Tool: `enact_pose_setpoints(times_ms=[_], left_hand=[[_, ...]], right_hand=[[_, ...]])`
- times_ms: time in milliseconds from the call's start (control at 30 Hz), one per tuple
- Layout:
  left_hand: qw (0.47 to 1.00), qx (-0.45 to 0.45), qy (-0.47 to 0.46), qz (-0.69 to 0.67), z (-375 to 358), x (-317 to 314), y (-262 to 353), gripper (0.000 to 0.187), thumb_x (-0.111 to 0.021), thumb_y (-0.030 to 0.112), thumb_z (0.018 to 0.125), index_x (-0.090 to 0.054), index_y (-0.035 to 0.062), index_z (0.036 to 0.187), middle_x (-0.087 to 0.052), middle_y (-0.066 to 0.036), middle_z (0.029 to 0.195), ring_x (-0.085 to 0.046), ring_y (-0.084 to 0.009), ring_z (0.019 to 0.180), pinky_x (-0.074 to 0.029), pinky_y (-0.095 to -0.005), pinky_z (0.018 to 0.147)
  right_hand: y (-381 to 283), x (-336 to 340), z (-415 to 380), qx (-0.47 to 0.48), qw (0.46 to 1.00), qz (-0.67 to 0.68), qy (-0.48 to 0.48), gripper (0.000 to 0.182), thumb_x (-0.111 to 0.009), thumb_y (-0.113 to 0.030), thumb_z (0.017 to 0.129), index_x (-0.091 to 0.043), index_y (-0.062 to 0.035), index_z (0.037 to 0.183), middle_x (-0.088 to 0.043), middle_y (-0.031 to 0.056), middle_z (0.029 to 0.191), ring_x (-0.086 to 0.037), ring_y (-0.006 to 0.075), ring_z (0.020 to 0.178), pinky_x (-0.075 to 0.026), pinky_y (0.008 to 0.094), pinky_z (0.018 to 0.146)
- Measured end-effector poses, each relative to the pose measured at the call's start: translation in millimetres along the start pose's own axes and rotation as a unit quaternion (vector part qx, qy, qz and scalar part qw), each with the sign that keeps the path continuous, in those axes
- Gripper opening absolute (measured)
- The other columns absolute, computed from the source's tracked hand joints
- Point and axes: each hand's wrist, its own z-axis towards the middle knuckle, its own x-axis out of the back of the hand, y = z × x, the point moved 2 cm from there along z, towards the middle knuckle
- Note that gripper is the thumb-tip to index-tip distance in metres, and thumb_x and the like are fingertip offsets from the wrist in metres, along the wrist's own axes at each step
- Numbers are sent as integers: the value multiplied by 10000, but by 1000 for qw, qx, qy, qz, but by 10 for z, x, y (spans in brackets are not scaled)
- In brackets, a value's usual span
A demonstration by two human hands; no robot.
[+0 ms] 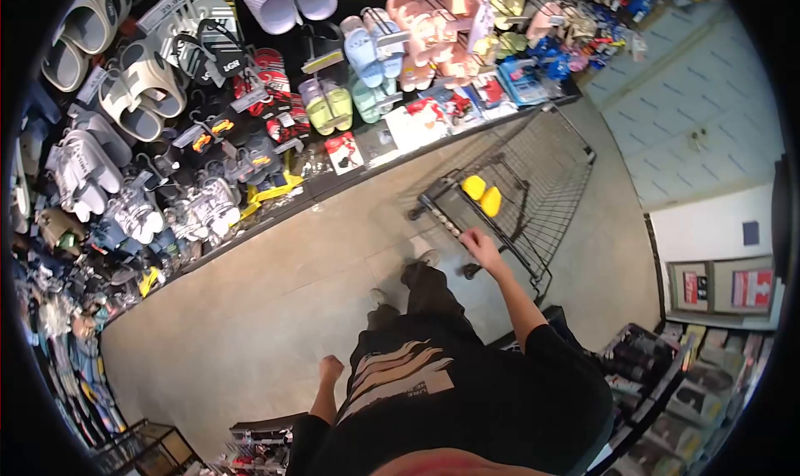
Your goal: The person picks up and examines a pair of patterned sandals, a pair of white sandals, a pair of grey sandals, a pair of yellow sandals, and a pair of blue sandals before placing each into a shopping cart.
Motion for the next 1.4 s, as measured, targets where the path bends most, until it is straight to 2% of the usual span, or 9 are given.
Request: enact_pose_setpoints(times_ms=[67,167,333,600,733,800,933,1267,1400], left_hand=[[999,-27,40,2,158,-118,-355,103,-678,121,725,-709,39,779,-709,-187,780,-702,-377,810,-566,-445,739],[998,11,6,-62,292,-10,-407,84,-651,123,761,-704,63,786,-711,-160,746,-714,-305,732,-568,-418,652],[972,-23,16,-234,704,370,314,64,-598,147,878,-620,100,840,-646,-48,699,-654,-201,627,-518,-340,531],[876,-207,-112,-421,885,666,2822,397,-519,403,1047,-485,129,1332,-587,-115,1324,-611,-257,1135,-528,-409,903],[830,-180,-207,-485,744,489,3867,502,-475,493,1045,-477,115,1375,-609,-118,1273,-584,-243,1178,-488,-443,977],[831,-140,-227,-488,618,395,4125,478,-506,463,1042,-487,105,1358,-625,-112,1230,-613,-241,1128,-505,-440,951],[924,-177,-113,-319,475,462,4326,365,-575,314,1033,-565,8,1232,-656,-92,893,-680,-156,777,-599,-318,579],[971,-136,-182,-79,613,559,4738,441,-501,243,1060,-434,17,1433,-492,-10,708,-510,-98,485,-465,-247,447],[969,-121,-207,-57,642,482,4980,440,-477,199,1065,-397,20,1459,-500,-14,708,-517,-105,492,-474,-253,451]], right_hand=[[83,-55,-300,98,957,-271,15,507,-632,-499,936,-619,-32,1133,-715,166,880,-702,359,781,-547,459,713],[-75,-147,-599,-12,969,-247,-11,520,-659,-466,920,-591,-21,1180,-690,218,948,-660,434,867,-523,489,766],[119,-273,-782,75,990,-117,-11,447,-685,-374,927,-596,-14,1176,-652,205,1040,-660,359,947,-523,435,811],[-113,-60,-997,186,935,-123,277,273,-672,-105,892,-568,-14,1128,-563,192,1131,-551,411,1073,-458,459,905],[525,-13,-577,91,930,-80,348,133,-568,-108,960,-556,11,1017,-565,235,998,-554,435,943,-455,492,823],[1142,-67,-274,63,939,-74,329,175,-565,-126,967,-546,20,1062,-575,247,1018,-562,440,979,-472,491,860],[1762,-45,203,-91,982,-122,109,275,-564,-100,943,-559,25,1189,-591,263,1191,-594,427,1111,-502,484,943],[2624,-400,1429,-151,974,-88,-145,459,-458,-26,951,-454,-16,1411,-580,204,1342,-584,379,1224,-511,465,978],[2641,-267,1630,-215,971,-37,-94,374,-537,-72,922,-496,-17,1290,-622,217,1251,-612,416,1131,-509,482,925]])
